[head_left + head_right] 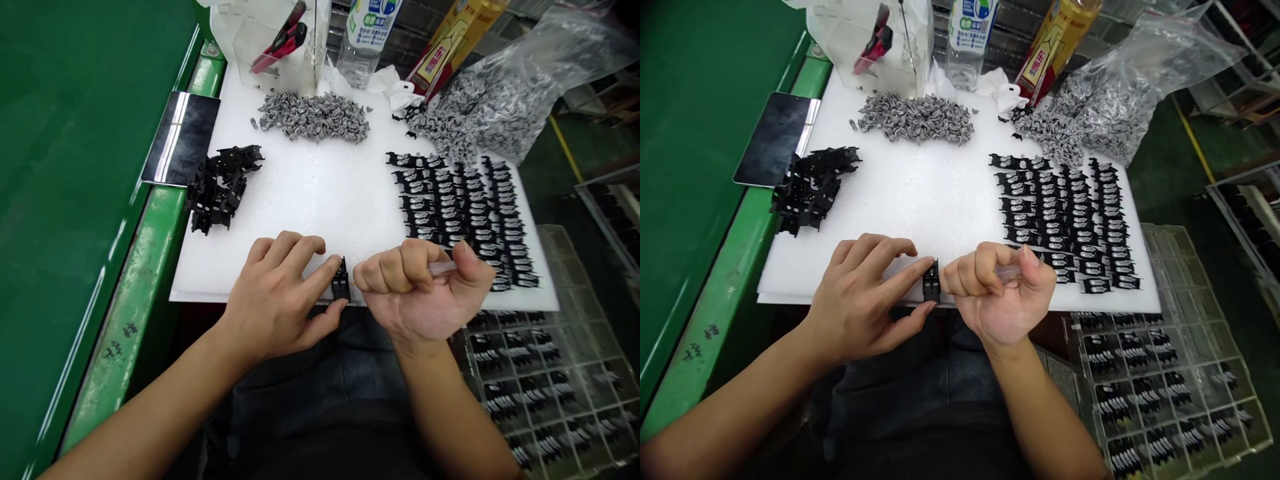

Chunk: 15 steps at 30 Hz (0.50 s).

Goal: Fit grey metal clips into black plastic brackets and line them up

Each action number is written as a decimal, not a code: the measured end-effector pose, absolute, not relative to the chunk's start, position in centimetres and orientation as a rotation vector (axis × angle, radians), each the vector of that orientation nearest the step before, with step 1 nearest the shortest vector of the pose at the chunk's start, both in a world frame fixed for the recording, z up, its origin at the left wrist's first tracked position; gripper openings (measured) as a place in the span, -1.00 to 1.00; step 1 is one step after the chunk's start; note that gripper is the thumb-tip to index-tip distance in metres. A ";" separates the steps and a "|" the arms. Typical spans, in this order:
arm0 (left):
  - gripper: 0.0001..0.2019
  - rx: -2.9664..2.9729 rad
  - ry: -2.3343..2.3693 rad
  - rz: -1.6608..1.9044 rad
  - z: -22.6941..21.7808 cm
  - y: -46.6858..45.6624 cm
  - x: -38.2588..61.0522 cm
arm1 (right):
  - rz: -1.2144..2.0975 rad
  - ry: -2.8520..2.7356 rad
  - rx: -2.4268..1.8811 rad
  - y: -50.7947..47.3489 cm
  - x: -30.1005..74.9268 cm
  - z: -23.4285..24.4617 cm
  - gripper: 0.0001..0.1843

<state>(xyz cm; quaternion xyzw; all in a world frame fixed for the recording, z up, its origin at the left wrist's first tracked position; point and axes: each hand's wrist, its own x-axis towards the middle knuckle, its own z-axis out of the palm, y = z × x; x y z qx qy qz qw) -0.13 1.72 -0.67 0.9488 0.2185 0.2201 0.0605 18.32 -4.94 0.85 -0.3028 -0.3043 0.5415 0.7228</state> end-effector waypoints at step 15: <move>-0.51 2.872 0.659 0.657 -0.6 1.6 -0.2 | 1.187 -0.678 -0.661 -5.1 18.4 0.7 -0.39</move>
